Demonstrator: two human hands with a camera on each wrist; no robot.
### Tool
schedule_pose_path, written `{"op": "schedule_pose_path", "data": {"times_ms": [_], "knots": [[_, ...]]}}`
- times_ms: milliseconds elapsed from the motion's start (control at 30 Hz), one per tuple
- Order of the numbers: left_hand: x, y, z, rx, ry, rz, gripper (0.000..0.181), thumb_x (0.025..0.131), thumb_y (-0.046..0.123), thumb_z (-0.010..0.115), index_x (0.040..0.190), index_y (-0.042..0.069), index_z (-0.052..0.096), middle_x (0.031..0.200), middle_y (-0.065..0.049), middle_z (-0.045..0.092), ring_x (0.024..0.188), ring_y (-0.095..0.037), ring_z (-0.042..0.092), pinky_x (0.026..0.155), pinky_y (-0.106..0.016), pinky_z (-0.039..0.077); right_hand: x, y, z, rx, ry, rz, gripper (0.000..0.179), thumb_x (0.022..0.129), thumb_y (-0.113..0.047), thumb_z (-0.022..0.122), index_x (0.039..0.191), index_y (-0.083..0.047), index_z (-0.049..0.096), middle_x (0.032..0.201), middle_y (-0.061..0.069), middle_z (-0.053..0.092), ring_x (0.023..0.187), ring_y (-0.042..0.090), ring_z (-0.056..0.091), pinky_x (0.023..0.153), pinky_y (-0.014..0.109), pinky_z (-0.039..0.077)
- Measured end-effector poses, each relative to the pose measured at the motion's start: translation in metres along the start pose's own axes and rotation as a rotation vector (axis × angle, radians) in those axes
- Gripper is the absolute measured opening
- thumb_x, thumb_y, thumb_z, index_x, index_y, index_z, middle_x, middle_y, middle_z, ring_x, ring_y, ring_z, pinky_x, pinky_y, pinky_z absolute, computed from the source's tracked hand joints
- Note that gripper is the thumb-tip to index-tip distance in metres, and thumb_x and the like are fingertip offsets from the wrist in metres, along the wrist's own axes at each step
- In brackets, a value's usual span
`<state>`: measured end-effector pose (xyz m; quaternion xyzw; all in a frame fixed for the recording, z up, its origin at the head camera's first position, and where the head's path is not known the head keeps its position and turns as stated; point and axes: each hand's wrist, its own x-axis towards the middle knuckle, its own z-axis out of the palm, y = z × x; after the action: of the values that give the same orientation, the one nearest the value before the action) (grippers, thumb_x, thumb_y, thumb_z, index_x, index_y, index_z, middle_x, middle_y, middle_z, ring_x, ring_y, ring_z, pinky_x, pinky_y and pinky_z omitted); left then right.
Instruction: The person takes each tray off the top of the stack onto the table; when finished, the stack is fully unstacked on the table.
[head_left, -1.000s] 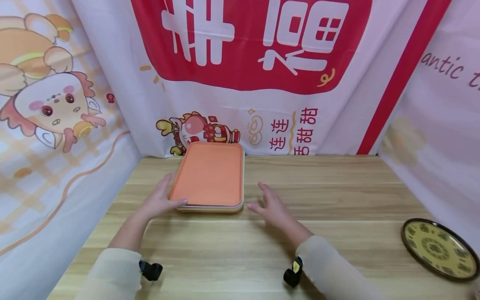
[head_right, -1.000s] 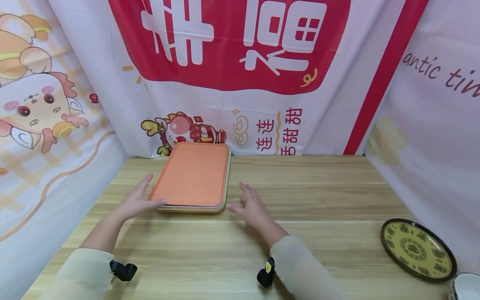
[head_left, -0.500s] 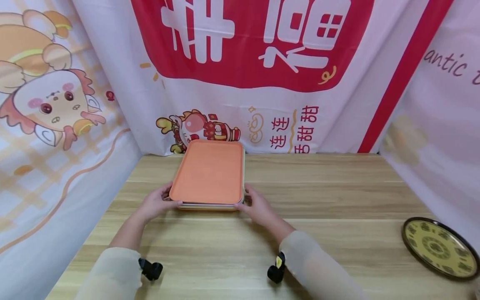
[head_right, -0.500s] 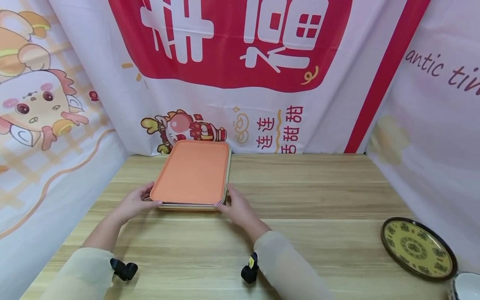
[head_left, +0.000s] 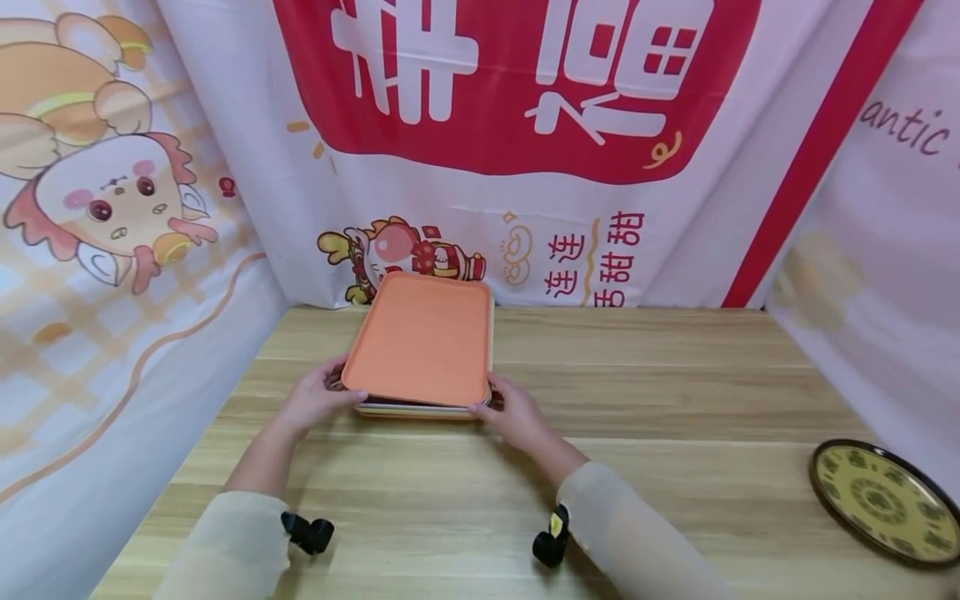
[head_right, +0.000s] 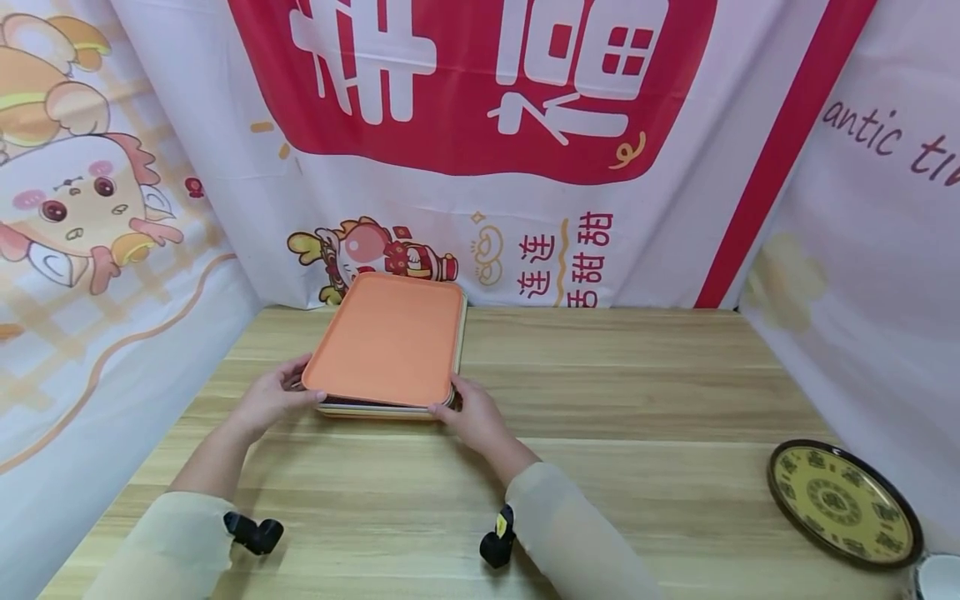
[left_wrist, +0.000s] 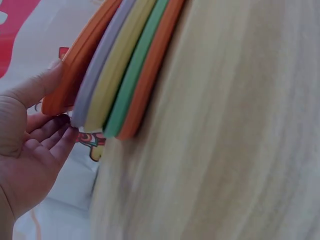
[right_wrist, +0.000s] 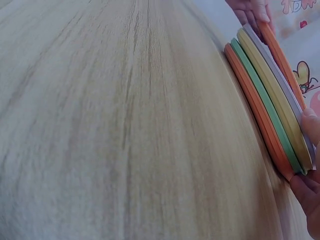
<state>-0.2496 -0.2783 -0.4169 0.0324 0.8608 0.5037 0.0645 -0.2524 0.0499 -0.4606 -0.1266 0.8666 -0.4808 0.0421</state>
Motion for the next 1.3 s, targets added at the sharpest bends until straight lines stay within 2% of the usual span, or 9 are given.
{"op": "schedule_pose_path", "data": {"times_ms": [233, 400, 500, 567, 667, 767, 1067, 1200, 1300], "knots": [[0.000, 0.011, -0.001, -0.095, -0.009, -0.002, 0.082, 0.093, 0.020, 0.067, 0.154, -0.003, 0.018, 0.155, -0.030, 0.029, 0.139, -0.041, 0.039, 0.114, -0.042, 0.043, -0.001, 0.000, -0.001, 0.034, -0.001, 0.035, 0.070, 0.091, -0.030, 0.071, 0.149, -0.004, 0.040, 0.147, 0.017, 0.049, 0.126, 0.029, 0.056, 0.108, 0.043, 0.049], [-0.003, 0.008, 0.004, -0.345, -0.014, -0.018, 0.069, 0.101, 0.007, 0.052, 0.156, -0.001, 0.011, 0.151, -0.037, 0.028, 0.111, -0.016, 0.065, 0.096, -0.024, 0.056, -0.001, 0.000, 0.000, 0.044, -0.003, 0.037, 0.070, 0.091, -0.029, 0.071, 0.148, -0.004, 0.040, 0.147, 0.016, 0.049, 0.125, 0.029, 0.057, 0.107, 0.043, 0.050], [-0.004, 0.008, 0.007, -0.484, 0.009, -0.032, 0.069, 0.100, 0.001, 0.049, 0.156, 0.000, 0.009, 0.150, -0.039, 0.028, 0.093, 0.000, 0.066, 0.091, -0.020, 0.058, 0.000, 0.001, 0.001, 0.051, -0.006, 0.032, 0.070, 0.090, -0.028, 0.071, 0.148, -0.004, 0.040, 0.147, 0.017, 0.050, 0.124, 0.029, 0.058, 0.106, 0.042, 0.051], [-0.004, 0.008, 0.008, -0.550, 0.033, -0.041, 0.069, 0.099, -0.002, 0.048, 0.156, 0.001, 0.010, 0.142, -0.038, 0.041, 0.090, 0.000, 0.067, 0.089, -0.020, 0.059, 0.000, 0.001, 0.001, 0.062, -0.009, 0.035, 0.071, 0.090, -0.028, 0.072, 0.149, -0.004, 0.040, 0.147, 0.017, 0.049, 0.124, 0.029, 0.058, 0.105, 0.042, 0.052], [-0.006, 0.010, 0.006, -0.639, 0.048, -0.041, 0.069, 0.099, -0.004, 0.049, 0.156, 0.001, 0.010, 0.117, -0.016, 0.066, 0.088, -0.002, 0.068, 0.085, -0.020, 0.060, -0.001, 0.002, 0.001, 0.077, -0.013, 0.045, 0.071, 0.090, -0.027, 0.072, 0.149, -0.005, 0.039, 0.148, 0.016, 0.048, 0.124, 0.029, 0.058, 0.105, 0.041, 0.052], [-0.011, 0.012, 0.000, -0.724, 0.049, -0.029, 0.069, 0.099, -0.004, 0.049, 0.155, -0.001, 0.009, 0.095, 0.007, 0.070, 0.085, -0.004, 0.070, 0.080, -0.018, 0.061, -0.001, 0.002, 0.001, 0.085, -0.012, 0.037, 0.071, 0.090, -0.024, 0.072, 0.149, -0.003, 0.038, 0.147, 0.017, 0.048, 0.124, 0.030, 0.058, 0.105, 0.041, 0.052], [-0.037, 0.005, -0.045, -0.886, 0.059, 0.080, 0.076, 0.098, -0.005, 0.050, 0.153, -0.006, -0.002, 0.097, 0.001, 0.074, 0.086, -0.011, 0.073, 0.081, -0.021, 0.061, 0.002, 0.004, 0.002, 0.060, -0.025, -0.002, 0.071, 0.091, -0.023, 0.071, 0.148, 0.003, 0.038, 0.144, 0.020, 0.052, 0.122, 0.031, 0.059, 0.102, 0.039, 0.054], [-0.051, -0.008, -0.068, -0.998, 0.077, 0.127, 0.055, 0.098, -0.007, 0.048, 0.150, 0.006, 0.034, 0.100, -0.007, 0.074, 0.088, -0.017, 0.073, 0.081, -0.027, 0.062, 0.002, 0.004, 0.002, 0.066, -0.031, 0.015, 0.071, 0.090, -0.023, 0.072, 0.148, 0.000, 0.038, 0.145, 0.018, 0.051, 0.122, 0.030, 0.059, 0.103, 0.040, 0.053], [-0.061, -0.019, -0.086, -1.071, 0.099, 0.158, 0.036, 0.098, -0.009, 0.045, 0.123, 0.010, 0.062, 0.100, -0.011, 0.074, 0.088, -0.021, 0.073, 0.079, -0.031, 0.063, 0.001, 0.003, 0.001, 0.052, -0.026, 0.012, 0.071, 0.090, -0.023, 0.072, 0.148, 0.001, 0.038, 0.145, 0.019, 0.051, 0.121, 0.029, 0.060, 0.103, 0.040, 0.054]]}}
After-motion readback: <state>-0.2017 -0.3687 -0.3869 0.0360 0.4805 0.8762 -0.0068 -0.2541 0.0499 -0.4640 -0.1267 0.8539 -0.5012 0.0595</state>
